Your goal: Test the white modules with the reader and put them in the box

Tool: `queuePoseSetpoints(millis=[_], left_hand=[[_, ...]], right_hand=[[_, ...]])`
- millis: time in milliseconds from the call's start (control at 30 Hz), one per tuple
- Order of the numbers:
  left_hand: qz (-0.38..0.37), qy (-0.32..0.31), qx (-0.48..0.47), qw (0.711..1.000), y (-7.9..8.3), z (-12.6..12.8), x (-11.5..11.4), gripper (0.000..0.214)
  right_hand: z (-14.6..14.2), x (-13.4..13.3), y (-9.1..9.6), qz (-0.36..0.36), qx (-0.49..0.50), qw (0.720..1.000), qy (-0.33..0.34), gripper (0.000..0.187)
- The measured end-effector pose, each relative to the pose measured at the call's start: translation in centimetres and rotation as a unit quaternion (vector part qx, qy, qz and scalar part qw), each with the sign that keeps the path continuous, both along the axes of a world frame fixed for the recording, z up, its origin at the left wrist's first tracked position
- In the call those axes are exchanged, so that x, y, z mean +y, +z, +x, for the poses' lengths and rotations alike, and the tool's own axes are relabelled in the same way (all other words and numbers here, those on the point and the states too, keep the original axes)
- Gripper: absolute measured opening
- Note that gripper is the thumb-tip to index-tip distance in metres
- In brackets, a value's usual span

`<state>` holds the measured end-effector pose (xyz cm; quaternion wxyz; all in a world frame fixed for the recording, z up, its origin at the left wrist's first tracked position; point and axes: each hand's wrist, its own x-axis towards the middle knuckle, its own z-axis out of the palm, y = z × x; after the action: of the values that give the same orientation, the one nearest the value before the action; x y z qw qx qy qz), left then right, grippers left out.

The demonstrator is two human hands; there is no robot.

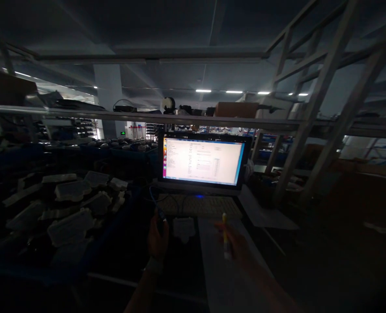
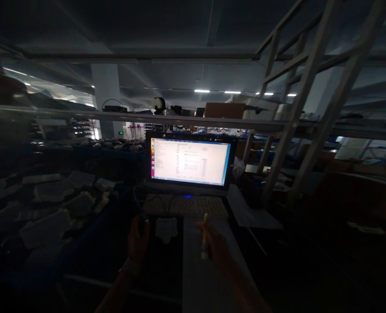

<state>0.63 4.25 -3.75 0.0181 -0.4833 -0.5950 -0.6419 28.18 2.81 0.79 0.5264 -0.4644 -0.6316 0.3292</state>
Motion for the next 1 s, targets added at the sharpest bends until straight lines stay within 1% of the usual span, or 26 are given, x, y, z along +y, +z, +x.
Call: queuePoseSetpoints(millis=[33,67,133,200,267,333,433,500,567,667,733,767,800,833,867,933,1000], left_hand=[[-0.001,-0.004,0.001,1.000,0.1,0.0,-0.1,0.041],[-0.002,-0.009,0.001,1.000,0.2,0.0,-0.2,0.041],[-0.005,-0.016,-0.001,1.000,0.3,-0.1,-0.3,0.042],[-0.005,-0.014,0.000,1.000,0.3,-0.2,-0.2,0.043],[0.000,-0.009,0.006,1.000,0.3,-0.3,-0.1,0.043],[0.006,-0.002,0.012,1.000,0.2,-0.4,0.0,0.043],[0.008,-0.007,0.017,1.000,0.0,-0.6,0.1,0.040],[0.011,-0.017,0.018,1.000,-0.1,-0.7,0.2,0.038],[0.009,-0.012,0.017,1.000,-0.2,-0.8,0.3,0.040],[0.018,0.022,0.027,0.999,-0.1,-0.8,0.5,0.046],[0.043,0.052,0.058,0.996,0.0,-0.6,0.5,0.054],[0.056,0.055,0.083,0.993,0.1,-0.5,0.5,0.059],[0.064,0.043,0.115,0.990,0.1,-0.2,0.4,0.062],[0.065,0.012,0.150,0.986,0.0,0.1,0.3,0.065],[0.059,-0.033,0.186,0.980,-0.1,0.4,0.2,0.066],[0.028,-0.131,0.247,0.960,-0.4,1.1,-0.1,0.068],[-0.016,-0.193,0.271,0.943,-0.6,1.7,-0.4,0.073]], right_hand=[[-1.6,0.0,0.5,0.023,-0.029,0.999,0.021,0.031],[-3.1,0.1,1.0,0.060,-0.082,0.993,0.054,0.035],[-5.7,0.4,1.6,0.129,-0.189,0.967,0.108,0.050],[-7.7,0.8,1.9,0.173,-0.268,0.938,0.135,0.062],[-8.8,1.2,1.9,0.191,-0.312,0.920,0.139,0.064],[-9.4,1.4,1.9,0.201,-0.330,0.913,0.132,0.060],[-9.5,1.5,1.7,0.209,-0.332,0.913,0.112,0.053],[-9.5,1.5,1.4,0.212,-0.333,0.913,0.104,0.050],[-9.4,1.7,1.0,0.216,-0.341,0.910,0.096,0.050],[-9.5,2.2,0.1,0.224,-0.364,0.900,0.082,0.053],[-9.5,2.4,-0.4,0.231,-0.368,0.898,0.076,0.056],[-9.5,2.5,-0.6,0.234,-0.363,0.899,0.074,0.056],[-9.5,2.5,-0.7,0.236,-0.356,0.901,0.072,0.056],[-9.4,2.5,-0.8,0.236,-0.348,0.905,0.070,0.056],[-9.2,2.4,-0.9,0.233,-0.337,0.910,0.066,0.055],[-8.6,2.0,-1.4,0.221,-0.308,0.924,0.050,0.054],[-7.5,1.3,-2.3,0.208,-0.267,0.940,0.030,0.054]])
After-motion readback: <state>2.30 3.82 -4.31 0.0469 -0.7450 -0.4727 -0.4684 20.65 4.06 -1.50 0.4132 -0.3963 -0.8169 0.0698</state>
